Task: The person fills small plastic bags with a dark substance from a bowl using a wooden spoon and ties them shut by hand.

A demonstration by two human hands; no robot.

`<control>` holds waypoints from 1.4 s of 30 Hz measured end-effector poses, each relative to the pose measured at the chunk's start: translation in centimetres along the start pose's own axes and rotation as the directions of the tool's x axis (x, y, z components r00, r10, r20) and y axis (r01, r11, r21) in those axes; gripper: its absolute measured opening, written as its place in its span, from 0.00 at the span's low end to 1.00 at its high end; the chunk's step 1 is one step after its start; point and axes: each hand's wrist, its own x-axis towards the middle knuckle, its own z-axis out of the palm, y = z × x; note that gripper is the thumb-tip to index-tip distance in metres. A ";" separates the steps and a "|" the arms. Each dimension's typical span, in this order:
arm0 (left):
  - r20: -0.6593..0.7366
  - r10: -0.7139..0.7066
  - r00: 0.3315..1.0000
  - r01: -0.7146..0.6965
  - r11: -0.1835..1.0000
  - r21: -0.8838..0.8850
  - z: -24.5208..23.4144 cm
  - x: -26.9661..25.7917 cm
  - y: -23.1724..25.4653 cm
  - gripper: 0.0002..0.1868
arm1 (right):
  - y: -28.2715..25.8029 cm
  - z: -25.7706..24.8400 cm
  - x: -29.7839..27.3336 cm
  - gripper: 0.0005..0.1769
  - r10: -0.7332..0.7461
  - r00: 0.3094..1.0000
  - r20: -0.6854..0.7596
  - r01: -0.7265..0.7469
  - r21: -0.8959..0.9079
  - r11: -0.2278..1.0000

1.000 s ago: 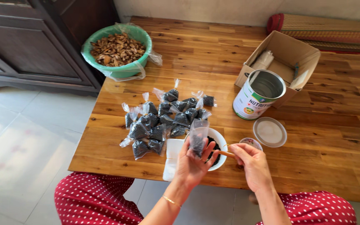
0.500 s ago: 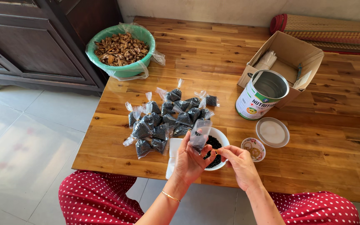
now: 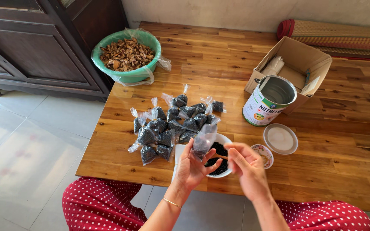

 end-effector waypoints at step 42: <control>0.278 -0.041 0.960 -0.255 0.285 0.924 5.0 0.0 6.0 0.09 | -4.5 2.4 0.7 0.34 0.292 0.910 0.295 -0.249 -0.176 0.952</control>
